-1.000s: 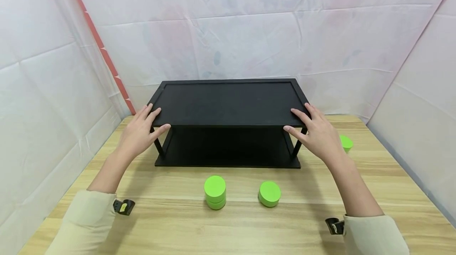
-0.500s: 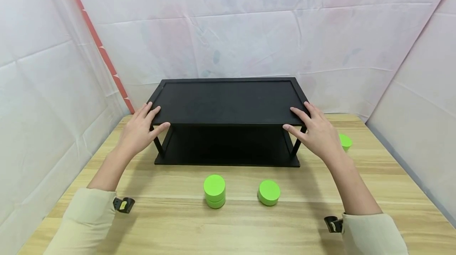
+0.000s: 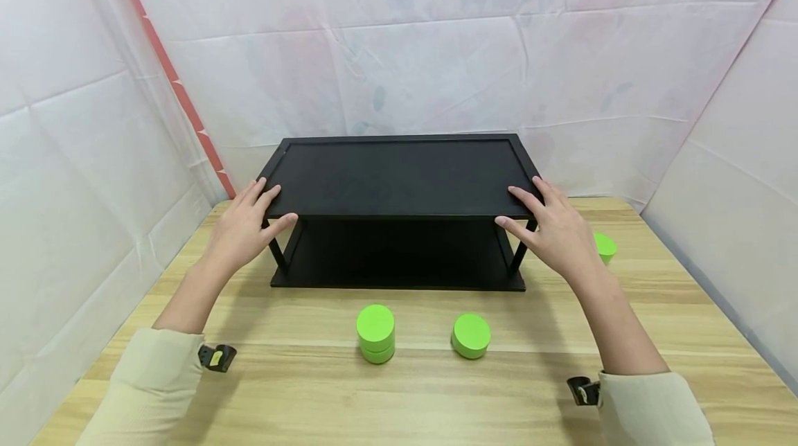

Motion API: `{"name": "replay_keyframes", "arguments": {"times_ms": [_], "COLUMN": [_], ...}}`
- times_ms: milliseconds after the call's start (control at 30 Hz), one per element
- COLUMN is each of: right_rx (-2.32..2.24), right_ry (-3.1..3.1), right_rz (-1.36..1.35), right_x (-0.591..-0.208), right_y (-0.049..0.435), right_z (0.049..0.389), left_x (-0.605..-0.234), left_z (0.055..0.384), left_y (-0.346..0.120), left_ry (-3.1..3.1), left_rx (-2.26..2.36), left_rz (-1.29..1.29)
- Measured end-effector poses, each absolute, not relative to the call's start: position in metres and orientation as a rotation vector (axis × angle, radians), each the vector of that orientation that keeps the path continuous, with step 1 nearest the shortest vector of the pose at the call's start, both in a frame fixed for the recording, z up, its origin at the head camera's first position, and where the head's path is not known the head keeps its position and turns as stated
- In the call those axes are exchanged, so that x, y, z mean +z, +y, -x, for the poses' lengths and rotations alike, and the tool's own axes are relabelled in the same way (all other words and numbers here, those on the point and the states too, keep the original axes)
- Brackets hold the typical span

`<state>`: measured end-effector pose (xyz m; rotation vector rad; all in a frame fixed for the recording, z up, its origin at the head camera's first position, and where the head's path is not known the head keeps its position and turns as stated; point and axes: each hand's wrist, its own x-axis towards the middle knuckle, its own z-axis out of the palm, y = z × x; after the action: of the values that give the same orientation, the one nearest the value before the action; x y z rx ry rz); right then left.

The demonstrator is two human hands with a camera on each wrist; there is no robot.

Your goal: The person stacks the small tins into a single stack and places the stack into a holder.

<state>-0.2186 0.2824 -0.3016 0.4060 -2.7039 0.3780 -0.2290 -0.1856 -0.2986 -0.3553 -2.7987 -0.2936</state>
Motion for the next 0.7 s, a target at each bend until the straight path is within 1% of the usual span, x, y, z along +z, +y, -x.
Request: {"name": "replay_keyframes", "arguments": {"times_ms": [700], "right_rx": [0.385], "right_ry": [-2.689], "right_rz": [-0.420], "right_x": [-0.3023], "right_y": [0.2810], "right_z": [0.2166], "left_x": [-0.3000], "left_z": [0.2258], "left_y": [-0.1868], "left_ry": [-2.782], "left_rx": [-0.275], "left_rz": [0.341]}}
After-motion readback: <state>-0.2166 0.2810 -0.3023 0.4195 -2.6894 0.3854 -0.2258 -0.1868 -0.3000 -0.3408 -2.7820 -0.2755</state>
